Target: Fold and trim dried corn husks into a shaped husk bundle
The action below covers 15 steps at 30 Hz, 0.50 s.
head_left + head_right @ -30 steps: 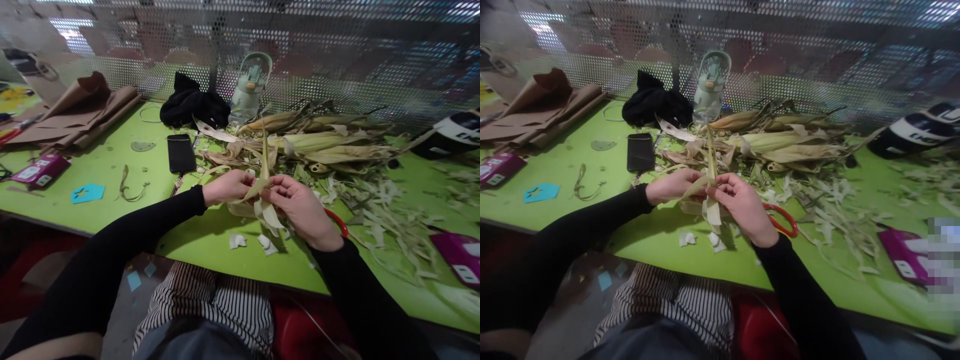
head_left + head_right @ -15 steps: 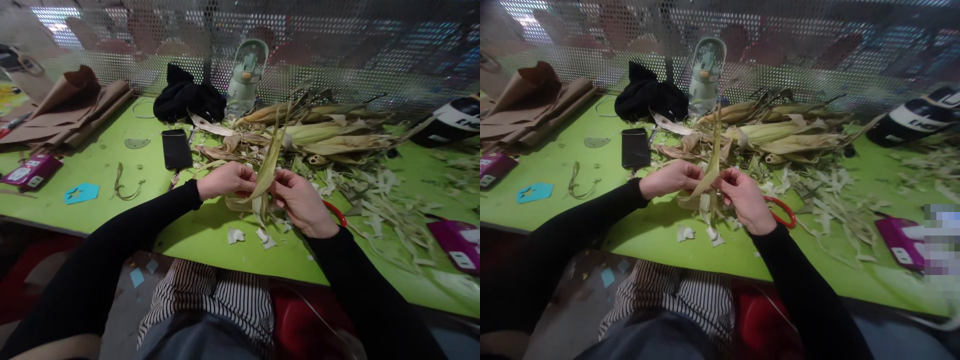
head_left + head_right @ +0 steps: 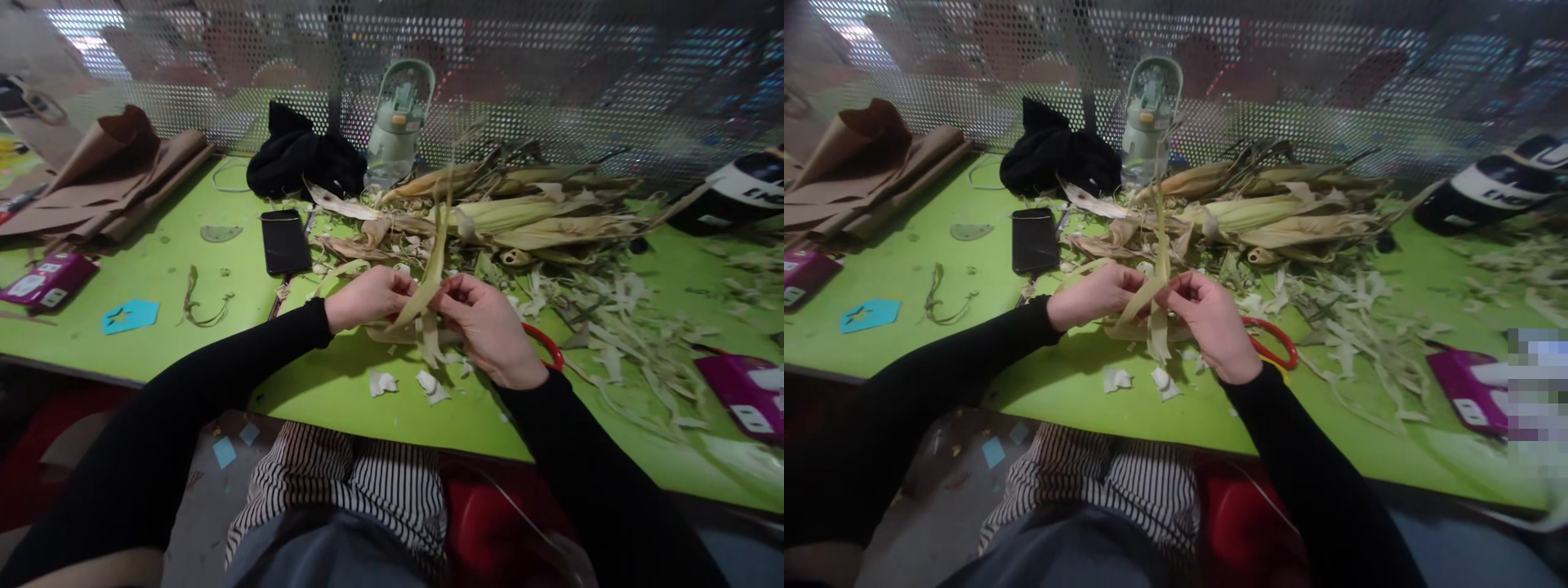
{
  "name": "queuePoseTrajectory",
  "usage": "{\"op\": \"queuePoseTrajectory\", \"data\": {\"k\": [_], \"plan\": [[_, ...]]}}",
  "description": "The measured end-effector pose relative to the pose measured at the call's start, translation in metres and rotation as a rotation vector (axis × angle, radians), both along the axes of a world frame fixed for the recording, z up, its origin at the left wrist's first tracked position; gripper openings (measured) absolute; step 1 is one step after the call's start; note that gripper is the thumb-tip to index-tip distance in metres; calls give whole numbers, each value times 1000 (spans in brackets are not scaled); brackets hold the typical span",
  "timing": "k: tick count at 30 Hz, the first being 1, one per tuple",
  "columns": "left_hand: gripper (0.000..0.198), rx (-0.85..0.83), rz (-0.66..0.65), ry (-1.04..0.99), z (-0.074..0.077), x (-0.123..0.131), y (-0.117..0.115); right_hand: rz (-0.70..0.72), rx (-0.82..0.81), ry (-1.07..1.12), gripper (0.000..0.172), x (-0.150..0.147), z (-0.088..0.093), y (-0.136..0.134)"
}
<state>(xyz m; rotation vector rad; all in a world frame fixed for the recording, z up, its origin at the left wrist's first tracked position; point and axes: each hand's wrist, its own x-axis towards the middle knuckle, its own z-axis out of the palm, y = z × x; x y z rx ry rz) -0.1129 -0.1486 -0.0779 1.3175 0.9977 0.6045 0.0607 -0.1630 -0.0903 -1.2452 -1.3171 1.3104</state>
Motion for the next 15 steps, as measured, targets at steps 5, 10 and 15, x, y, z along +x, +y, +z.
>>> {"op": "queuePoseTrajectory", "data": {"k": [5,10,15], "plan": [[6,-78,-84,-91,3,-3,0,8,39,-44,50,3,-1,1],[13,-83,-92,-92,2,-5,2,14,53,-61,51,4,-1,1],[10,-28,-62,-69,2,-5,1,15,34,-20,49,4,-3,3]]}}
